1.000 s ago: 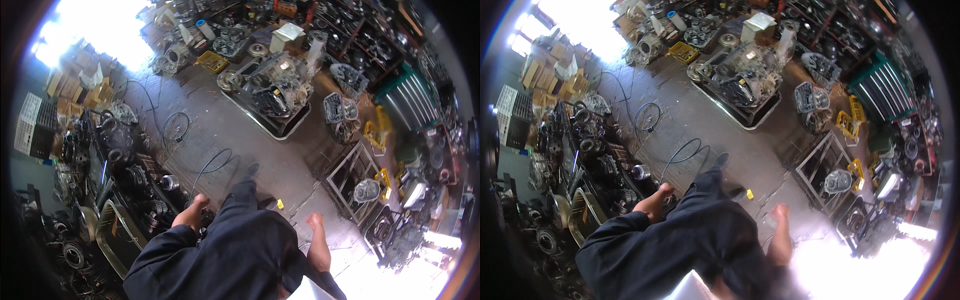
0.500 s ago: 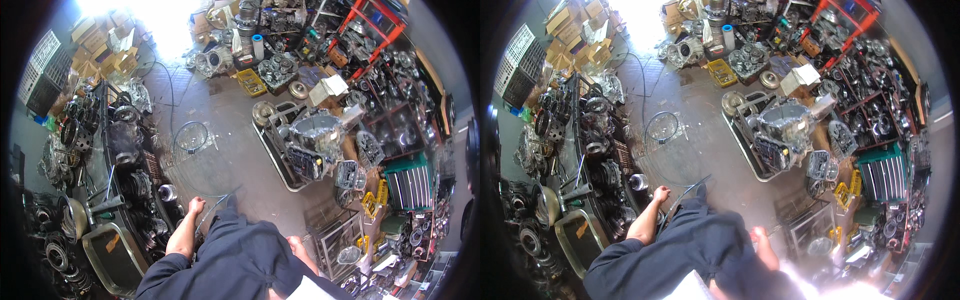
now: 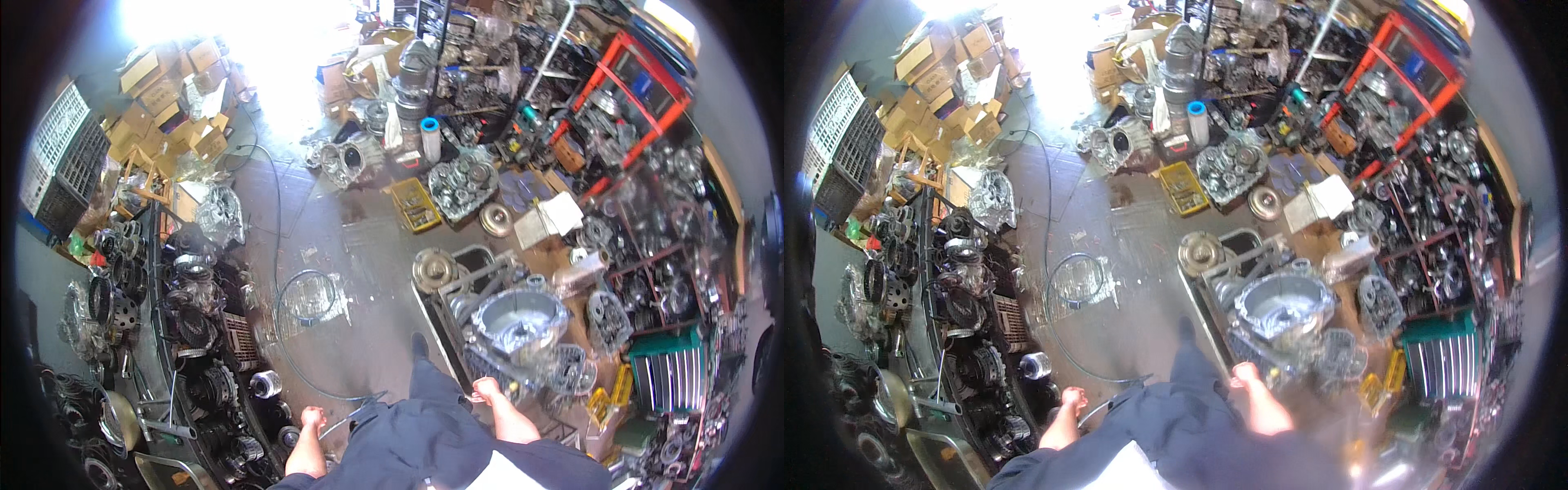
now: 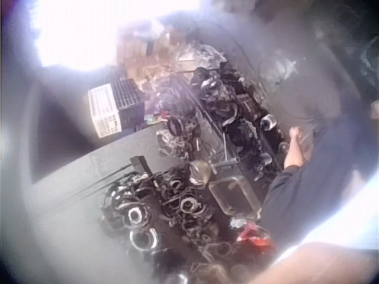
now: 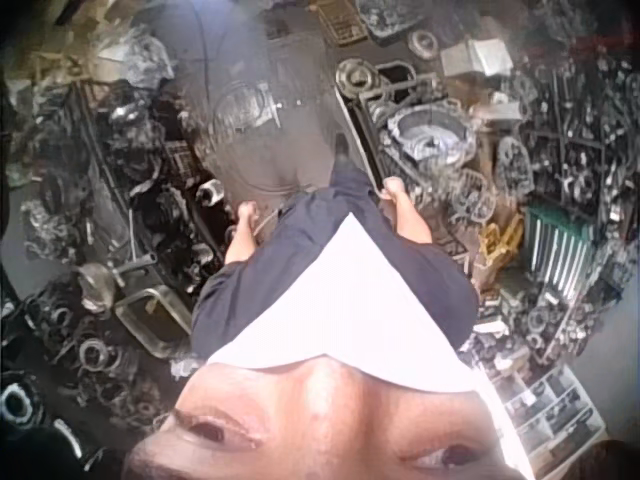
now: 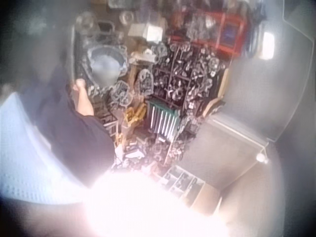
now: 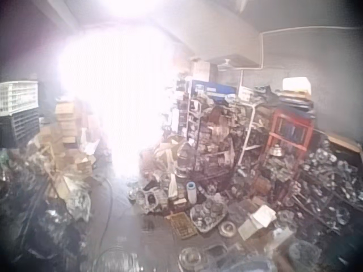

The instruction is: The person uses a screwdriver to pry a rubber seal from a metal part, then places the seal into an engine block. They pick up a socket wrench and spray the engine with a can. They put on gloves, wipe the engine with a cloth, and retrieve a black plastic cover from a shelf.

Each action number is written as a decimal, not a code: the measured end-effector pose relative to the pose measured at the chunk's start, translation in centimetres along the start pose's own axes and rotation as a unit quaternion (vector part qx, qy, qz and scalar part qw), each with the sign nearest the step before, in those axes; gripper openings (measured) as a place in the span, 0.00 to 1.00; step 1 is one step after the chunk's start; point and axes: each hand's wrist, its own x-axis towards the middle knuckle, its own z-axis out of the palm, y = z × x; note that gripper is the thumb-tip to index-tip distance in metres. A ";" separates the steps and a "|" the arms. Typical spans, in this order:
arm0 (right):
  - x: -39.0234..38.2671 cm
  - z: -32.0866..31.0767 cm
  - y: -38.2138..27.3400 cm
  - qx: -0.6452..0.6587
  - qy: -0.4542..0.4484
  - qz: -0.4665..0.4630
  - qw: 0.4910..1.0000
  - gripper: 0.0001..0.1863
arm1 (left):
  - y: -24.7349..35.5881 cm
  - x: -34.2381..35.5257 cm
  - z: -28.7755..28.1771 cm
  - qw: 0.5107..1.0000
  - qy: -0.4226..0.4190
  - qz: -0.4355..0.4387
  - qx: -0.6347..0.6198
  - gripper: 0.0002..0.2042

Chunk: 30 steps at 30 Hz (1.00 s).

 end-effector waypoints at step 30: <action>19.7 21.2 -67.1 -0.230 -0.084 0.027 0.969 0.10 | 49.5 20.4 1.5 0.960 0.039 0.046 -0.273 0.01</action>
